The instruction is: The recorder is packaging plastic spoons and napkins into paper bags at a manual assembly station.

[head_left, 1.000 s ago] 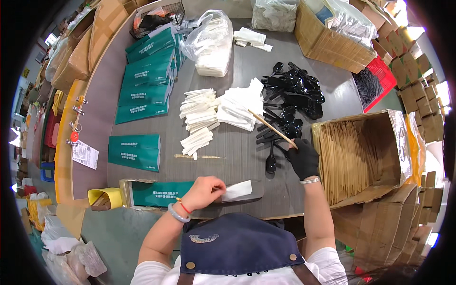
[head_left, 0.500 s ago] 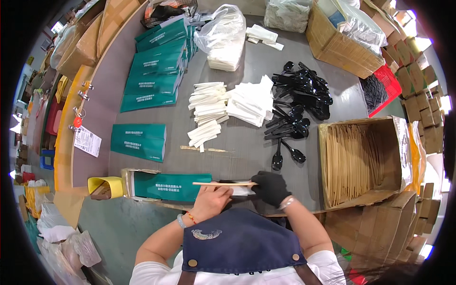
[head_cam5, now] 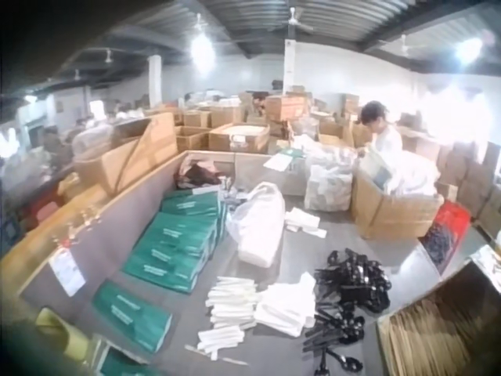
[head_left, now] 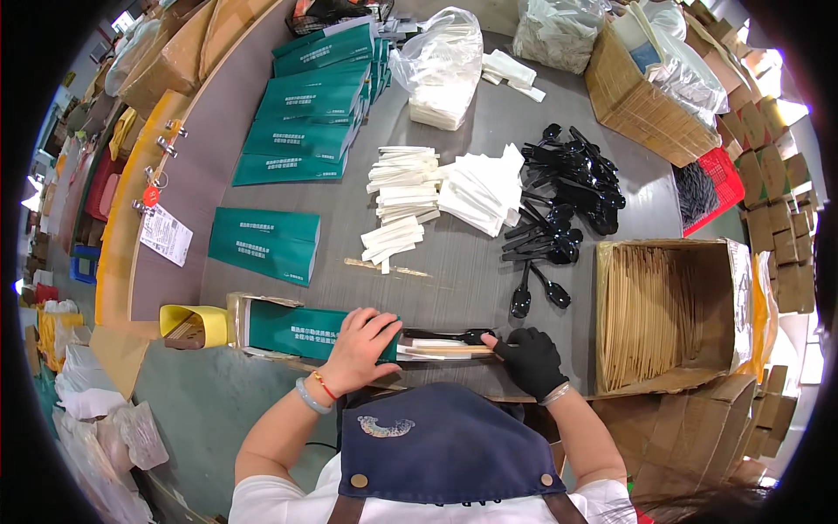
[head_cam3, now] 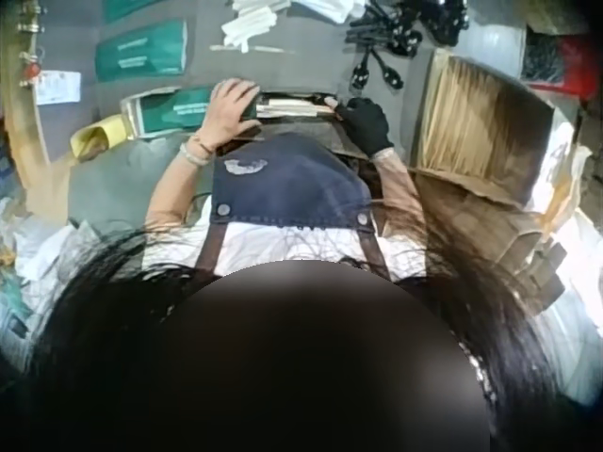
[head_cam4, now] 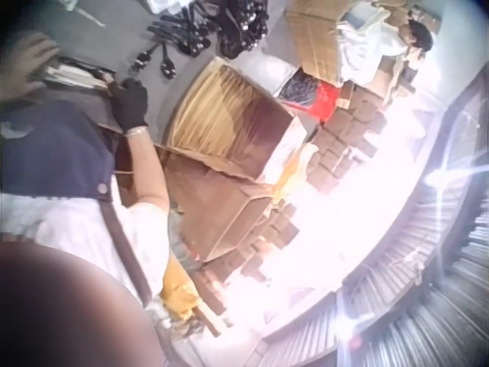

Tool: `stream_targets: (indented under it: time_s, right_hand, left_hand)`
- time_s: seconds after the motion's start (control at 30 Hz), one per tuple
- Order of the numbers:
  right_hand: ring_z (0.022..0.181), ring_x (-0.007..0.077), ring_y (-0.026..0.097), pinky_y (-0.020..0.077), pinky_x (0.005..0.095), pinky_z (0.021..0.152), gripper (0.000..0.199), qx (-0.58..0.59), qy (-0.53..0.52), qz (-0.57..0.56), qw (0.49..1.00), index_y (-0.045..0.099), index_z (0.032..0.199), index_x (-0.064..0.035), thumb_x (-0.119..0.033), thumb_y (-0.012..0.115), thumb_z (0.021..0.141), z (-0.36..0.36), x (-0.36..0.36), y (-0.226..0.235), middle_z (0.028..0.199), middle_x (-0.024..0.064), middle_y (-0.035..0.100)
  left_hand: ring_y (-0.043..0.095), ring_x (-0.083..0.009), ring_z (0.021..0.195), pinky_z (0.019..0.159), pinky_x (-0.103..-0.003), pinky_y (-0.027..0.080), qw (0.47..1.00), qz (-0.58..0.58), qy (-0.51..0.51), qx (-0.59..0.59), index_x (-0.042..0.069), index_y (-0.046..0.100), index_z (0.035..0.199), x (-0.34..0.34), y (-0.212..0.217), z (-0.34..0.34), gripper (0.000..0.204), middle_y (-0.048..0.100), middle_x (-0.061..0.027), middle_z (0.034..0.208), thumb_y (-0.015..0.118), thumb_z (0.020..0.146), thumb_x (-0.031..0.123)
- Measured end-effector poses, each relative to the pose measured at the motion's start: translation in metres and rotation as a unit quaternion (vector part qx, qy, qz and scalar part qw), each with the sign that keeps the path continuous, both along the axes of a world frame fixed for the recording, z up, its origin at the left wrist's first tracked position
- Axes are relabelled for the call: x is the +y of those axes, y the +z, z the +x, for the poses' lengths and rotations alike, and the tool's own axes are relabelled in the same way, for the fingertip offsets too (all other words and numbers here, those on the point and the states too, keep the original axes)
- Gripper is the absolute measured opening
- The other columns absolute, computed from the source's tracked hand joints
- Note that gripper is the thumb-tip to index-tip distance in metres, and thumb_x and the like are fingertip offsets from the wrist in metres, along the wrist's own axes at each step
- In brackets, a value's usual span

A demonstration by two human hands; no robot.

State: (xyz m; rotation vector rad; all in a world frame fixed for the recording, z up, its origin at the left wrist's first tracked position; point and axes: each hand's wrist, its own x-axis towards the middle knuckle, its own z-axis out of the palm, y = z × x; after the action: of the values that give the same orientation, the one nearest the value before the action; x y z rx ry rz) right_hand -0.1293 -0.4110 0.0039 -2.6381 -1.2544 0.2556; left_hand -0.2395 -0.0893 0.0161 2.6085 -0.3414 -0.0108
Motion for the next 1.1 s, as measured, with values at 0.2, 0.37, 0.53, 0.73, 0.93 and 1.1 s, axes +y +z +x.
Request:
stream_targets:
  time_s: [0.2,0.37,0.53,0.73,0.93,1.1]
  right_hand:
    - [0.086,0.0319,0.064,0.0517,0.04,0.078,0.019,0.257,-0.056,0.26,0.929,0.071,0.099,-0.0093,-0.02,0.067,0.084,-0.019,0.072,0.003,0.094,0.0148,0.067]
    - [0.092,0.0309,0.064,0.0515,0.0404,0.079,0.019,0.21,-0.161,0.087,0.96,0.071,0.099,-0.0083,-0.015,0.068,0.081,-0.007,0.035,-0.009,0.092,0.0149,0.067]
    - [0.099,0.0328,0.06,0.0484,0.0427,0.083,0.037,0.347,-0.2,0.285,0.871,0.063,0.109,-0.0075,-0.023,0.074,0.078,-0.034,0.091,-0.007,0.108,0.0136,0.062]
    - [0.104,0.0297,0.053,0.0395,0.0436,0.089,0.066,0.044,-0.079,0.093,0.992,0.063,0.109,-0.012,-0.04,0.087,0.055,-0.013,0.061,0.019,0.109,0.0087,0.059]
    - [0.101,0.03,0.054,0.0393,0.0447,0.088,0.063,-0.023,-0.155,0.132,0.979,0.06,0.108,-0.0128,-0.031,0.087,0.054,0.011,0.017,0.051,0.104,0.0078,0.058]
    - [0.099,0.0292,0.056,0.0393,0.0442,0.087,0.063,-0.02,-0.182,0.116,0.976,0.06,0.108,-0.0118,-0.032,0.087,0.055,0.008,0.018,0.053,0.105,0.0078,0.058]
  left_hand:
    - [0.048,-0.0322,0.114,0.098,-0.043,0.041,0.998,-0.045,-0.003,-0.036,0.005,0.057,0.125,-0.035,-0.015,0.02,0.078,0.054,-0.0085,0.127,0.087,0.055,0.025]
    - [0.048,-0.0323,0.113,0.095,-0.043,0.042,0.999,0.001,0.008,-0.036,0.005,0.057,0.124,-0.039,-0.008,0.02,0.069,0.053,-0.0102,0.123,0.083,0.061,0.017]
    - [0.049,-0.0315,0.111,0.094,-0.042,0.042,0.998,-0.013,-0.014,-0.061,0.009,0.057,0.126,-0.051,-0.016,0.031,0.053,0.053,-0.0104,0.12,0.067,0.075,0.015]
    - [0.05,-0.0301,0.095,0.077,-0.039,0.043,0.984,0.091,-0.148,0.042,0.02,0.064,0.099,-0.049,0.002,0.051,0.037,0.05,-0.0085,0.096,0.067,0.064,0.008]
    - [0.054,-0.0322,0.094,0.077,-0.042,0.047,0.983,0.102,-0.149,0.008,0.013,0.064,0.086,0.02,0.075,0.082,0.018,0.055,-0.0113,0.098,0.065,0.068,0.009]
    - [0.048,-0.0397,0.114,0.094,-0.047,0.045,0.978,0.128,0.11,-0.124,0.005,0.062,0.099,0.057,0.03,0.063,0.044,0.049,-0.019,0.125,0.075,0.058,0.008]
